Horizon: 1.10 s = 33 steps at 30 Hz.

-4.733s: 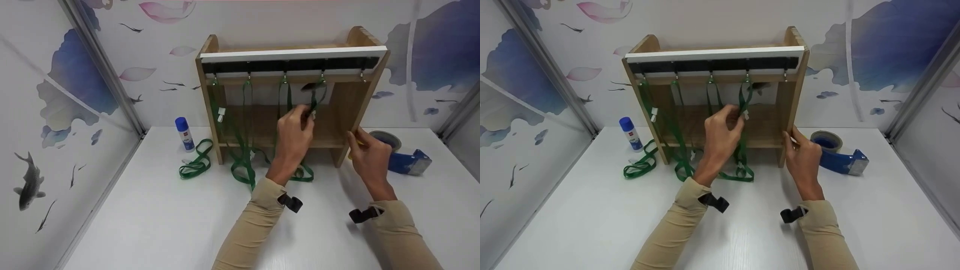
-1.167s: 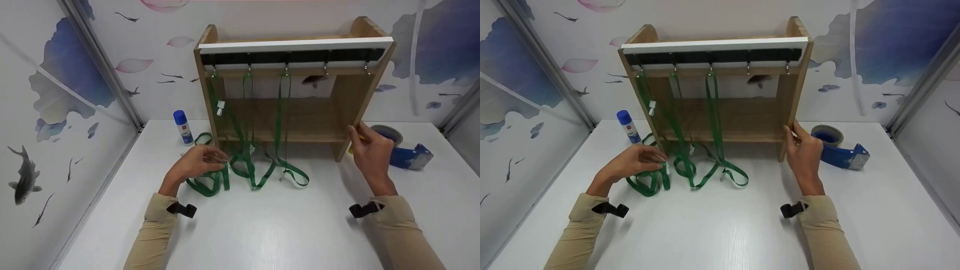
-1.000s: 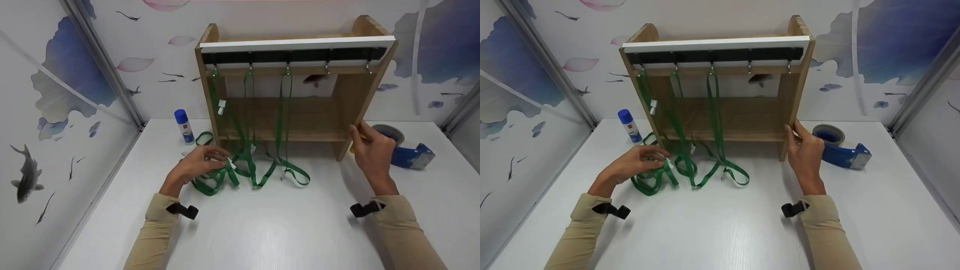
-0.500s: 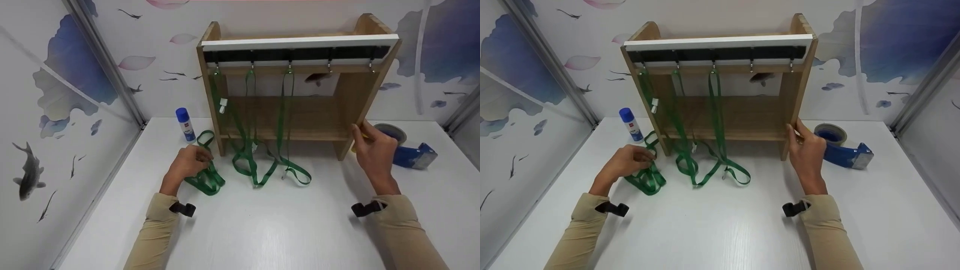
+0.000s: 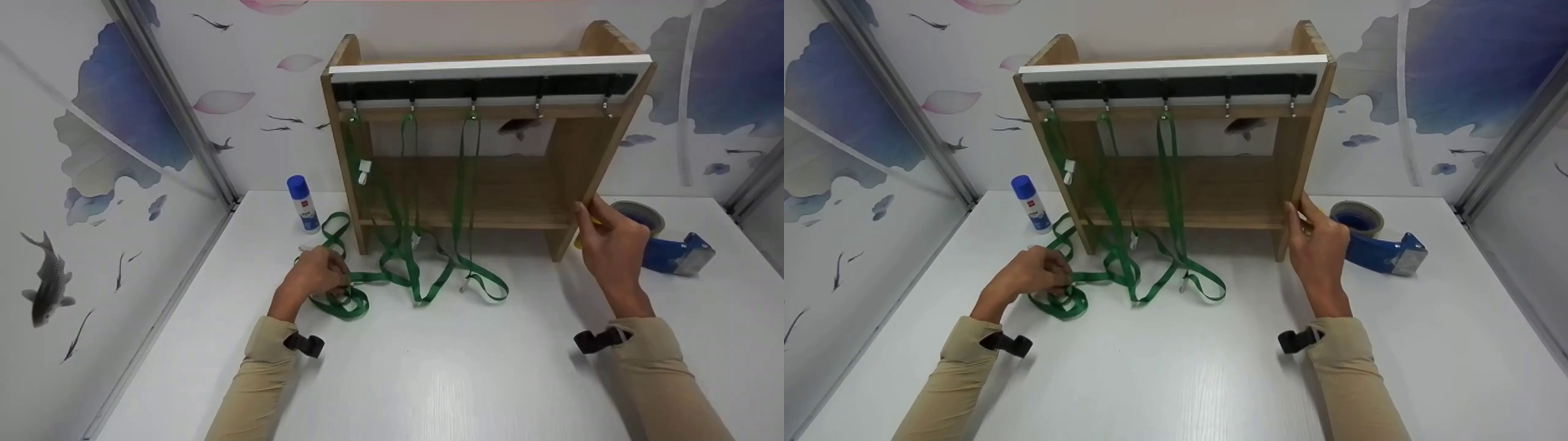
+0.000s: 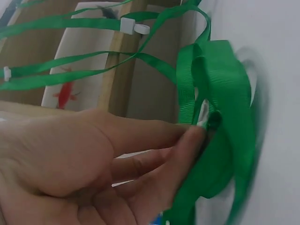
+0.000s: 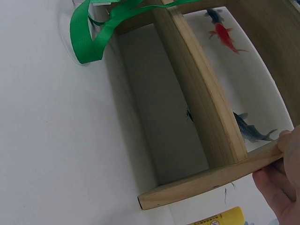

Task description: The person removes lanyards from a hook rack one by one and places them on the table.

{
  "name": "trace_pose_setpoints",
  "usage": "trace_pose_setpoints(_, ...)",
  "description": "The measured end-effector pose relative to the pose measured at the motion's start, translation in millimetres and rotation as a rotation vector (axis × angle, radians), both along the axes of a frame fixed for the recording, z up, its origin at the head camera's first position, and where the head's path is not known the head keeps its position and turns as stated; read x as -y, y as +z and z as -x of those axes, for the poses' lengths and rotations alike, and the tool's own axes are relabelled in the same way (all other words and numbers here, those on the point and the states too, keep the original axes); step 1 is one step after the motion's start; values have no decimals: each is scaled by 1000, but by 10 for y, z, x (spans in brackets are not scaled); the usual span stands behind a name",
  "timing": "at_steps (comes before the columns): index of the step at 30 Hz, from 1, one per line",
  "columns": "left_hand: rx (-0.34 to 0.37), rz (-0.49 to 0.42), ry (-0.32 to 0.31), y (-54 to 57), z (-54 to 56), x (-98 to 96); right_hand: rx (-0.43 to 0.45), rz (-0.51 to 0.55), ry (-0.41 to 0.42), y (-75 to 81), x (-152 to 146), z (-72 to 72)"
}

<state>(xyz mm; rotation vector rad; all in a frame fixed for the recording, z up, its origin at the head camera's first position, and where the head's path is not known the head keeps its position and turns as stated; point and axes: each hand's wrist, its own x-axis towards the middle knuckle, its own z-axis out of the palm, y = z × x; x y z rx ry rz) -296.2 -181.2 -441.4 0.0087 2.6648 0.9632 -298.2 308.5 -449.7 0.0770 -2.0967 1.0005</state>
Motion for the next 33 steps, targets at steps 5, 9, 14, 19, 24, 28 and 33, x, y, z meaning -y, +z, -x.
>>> trace_pose_setpoints(5, -5, 100, -19, 99, -34, -55, 0, 6, 1, 11, -10, 0)
trace_pose_setpoints(9, -5, 108, -45, 118, -37, -48, 2, 9, 1, 18, -7, -5)
trace_pose_setpoints(14, -32, 86, -39, 124, -30, -9, 2, 1, 5, 19, 3, 2)
trace_pose_setpoints(19, -124, 42, -28, 158, -32, -6, -4, 1, 8, 13, 5, 10)
trace_pose_setpoints(24, -143, 36, -88, 94, -31, -71, -12, 5, 4, -6, -5, 3)
trace_pose_setpoints(28, -105, 94, -124, -15, -20, -155, -15, 4, 3, -20, -11, 1)
trace_pose_setpoints(33, -123, 182, -115, -72, -8, -211, 4, 0, -3, -26, -3, 2)
